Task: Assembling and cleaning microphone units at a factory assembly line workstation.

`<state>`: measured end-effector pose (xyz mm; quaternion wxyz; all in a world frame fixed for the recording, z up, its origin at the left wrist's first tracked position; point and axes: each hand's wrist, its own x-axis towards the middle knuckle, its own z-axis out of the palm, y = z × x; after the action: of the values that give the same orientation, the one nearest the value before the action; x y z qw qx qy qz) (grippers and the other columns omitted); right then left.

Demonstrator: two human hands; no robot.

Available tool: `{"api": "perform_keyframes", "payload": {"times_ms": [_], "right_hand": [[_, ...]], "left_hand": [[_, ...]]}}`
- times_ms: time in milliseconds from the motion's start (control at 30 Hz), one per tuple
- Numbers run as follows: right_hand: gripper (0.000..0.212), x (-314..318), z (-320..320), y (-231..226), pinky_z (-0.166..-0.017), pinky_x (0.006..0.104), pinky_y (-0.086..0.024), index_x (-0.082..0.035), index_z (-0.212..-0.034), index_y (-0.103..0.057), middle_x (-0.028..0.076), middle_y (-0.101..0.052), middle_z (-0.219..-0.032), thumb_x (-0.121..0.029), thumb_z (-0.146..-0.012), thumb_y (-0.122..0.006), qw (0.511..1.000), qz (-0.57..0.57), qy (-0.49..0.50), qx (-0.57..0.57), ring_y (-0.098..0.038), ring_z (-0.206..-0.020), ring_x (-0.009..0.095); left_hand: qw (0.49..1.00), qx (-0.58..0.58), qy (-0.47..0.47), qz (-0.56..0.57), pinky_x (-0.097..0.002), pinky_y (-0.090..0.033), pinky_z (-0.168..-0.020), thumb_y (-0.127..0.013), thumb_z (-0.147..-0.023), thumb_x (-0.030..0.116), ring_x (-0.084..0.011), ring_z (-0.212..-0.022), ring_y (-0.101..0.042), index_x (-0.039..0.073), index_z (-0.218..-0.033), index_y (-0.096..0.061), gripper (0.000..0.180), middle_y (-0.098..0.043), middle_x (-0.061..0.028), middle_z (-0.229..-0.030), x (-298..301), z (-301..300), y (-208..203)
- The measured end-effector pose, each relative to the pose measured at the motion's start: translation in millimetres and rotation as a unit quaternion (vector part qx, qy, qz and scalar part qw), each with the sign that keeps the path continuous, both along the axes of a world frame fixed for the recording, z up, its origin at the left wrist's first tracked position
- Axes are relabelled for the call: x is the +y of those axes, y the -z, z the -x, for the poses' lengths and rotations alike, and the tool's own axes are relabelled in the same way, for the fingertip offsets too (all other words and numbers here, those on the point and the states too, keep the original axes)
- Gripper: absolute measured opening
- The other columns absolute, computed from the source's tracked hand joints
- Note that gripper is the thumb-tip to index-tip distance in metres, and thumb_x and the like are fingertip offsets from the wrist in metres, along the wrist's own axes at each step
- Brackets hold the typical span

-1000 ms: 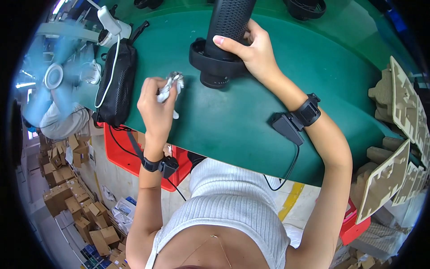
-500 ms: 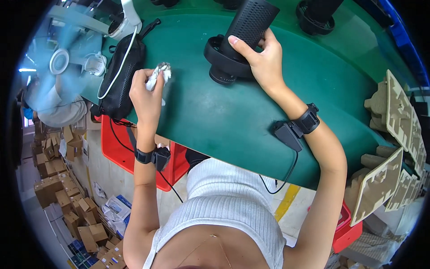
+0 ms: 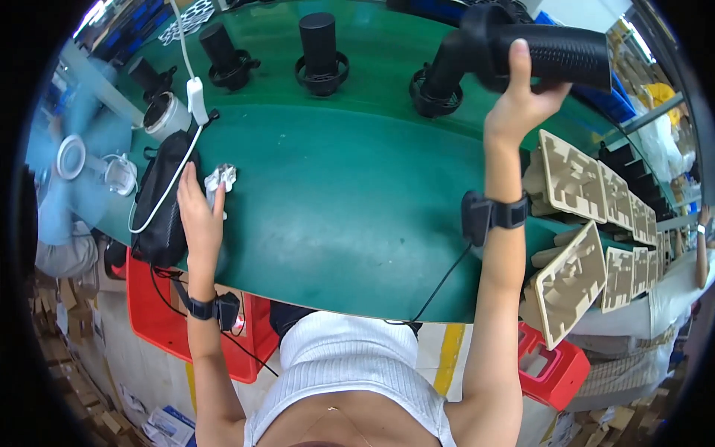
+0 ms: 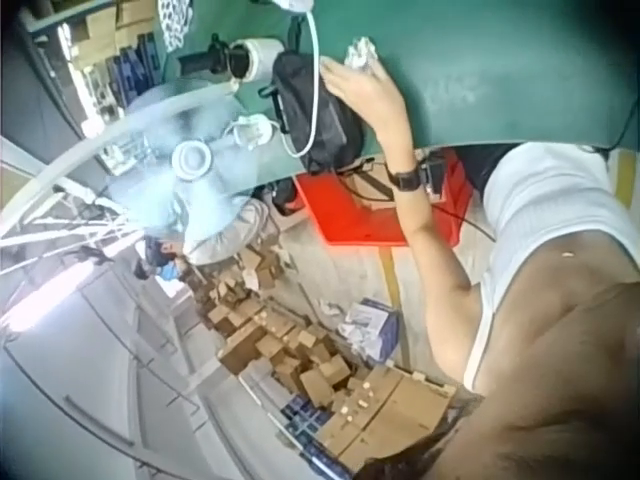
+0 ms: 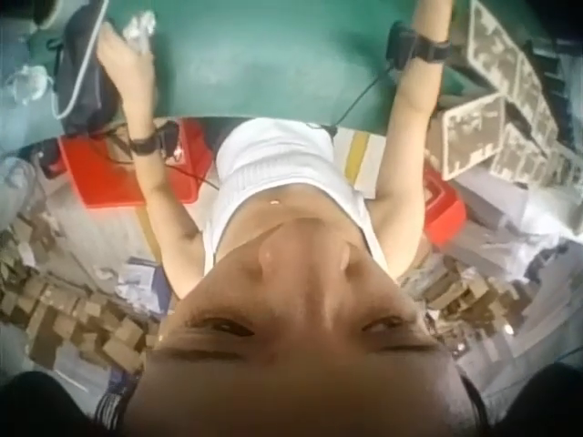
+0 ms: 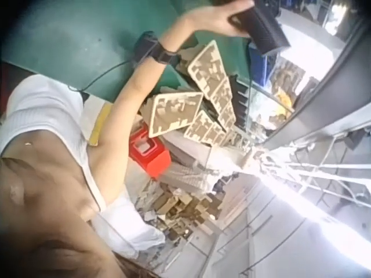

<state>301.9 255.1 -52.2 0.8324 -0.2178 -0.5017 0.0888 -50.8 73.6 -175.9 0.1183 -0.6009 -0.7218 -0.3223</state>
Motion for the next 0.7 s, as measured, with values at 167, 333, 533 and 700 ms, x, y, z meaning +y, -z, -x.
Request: {"api": "perform_keyframes", "payload": {"times_ms": [167, 333, 533, 700], "right_hand": [[0.061, 71, -83, 18, -0.082, 0.0345, -0.045, 0.009, -0.102, -0.050, 0.016, -0.062, -0.094, -0.028, -0.065, -0.083, 0.956, 0.104, 0.261, -0.086, -0.059, -0.088, 0.024], [0.063, 100, -121, 96, -0.081, 0.0422, -0.046, 0.007, -0.097, -0.057, 0.022, -0.063, -0.093, -0.036, -0.059, -0.083, 0.870, 0.274, 0.362, -0.191, -0.060, -0.088, 0.037], [0.083, 92, -134, 139, -0.092, 0.0429, -0.039, 0.009, -0.120, -0.045, 0.027, -0.054, -0.111, -0.041, -0.063, -0.080, 0.846, 0.352, 0.335, -0.218, -0.049, -0.107, 0.040], [0.086, 72, -105, 119, -0.102, 0.0444, -0.031, 0.009, -0.130, -0.032, 0.028, -0.037, -0.130, -0.035, -0.071, -0.076, 0.804, 0.227, 0.483, -0.261, -0.041, -0.117, 0.038]], "left_hand": [[0.997, -0.001, 0.071, -0.008, -0.0467, -0.033, -0.098, -0.064, -0.080, 0.011, -0.0411, -0.117, -0.038, -0.009, -0.124, -0.040, 0.054, -0.038, -0.0252, -0.127, -6, -38, -27], [0.972, -0.051, 0.228, 0.039, -0.0464, -0.035, -0.097, -0.065, -0.078, 0.010, -0.0412, -0.116, -0.040, -0.004, -0.118, -0.047, 0.046, -0.040, -0.0232, -0.126, -4, -73, -28], [0.924, -0.170, 0.336, 0.070, -0.0432, -0.041, -0.091, -0.064, -0.079, 0.011, -0.0360, -0.109, -0.047, -0.001, -0.107, -0.055, 0.032, -0.047, -0.0185, -0.120, 18, -96, -44], [0.803, -0.426, 0.398, 0.119, -0.0303, -0.048, -0.080, -0.057, -0.086, 0.010, -0.0208, -0.098, -0.059, -0.001, -0.108, -0.054, 0.024, -0.056, -0.0120, -0.111, 60, -114, -41]]}}
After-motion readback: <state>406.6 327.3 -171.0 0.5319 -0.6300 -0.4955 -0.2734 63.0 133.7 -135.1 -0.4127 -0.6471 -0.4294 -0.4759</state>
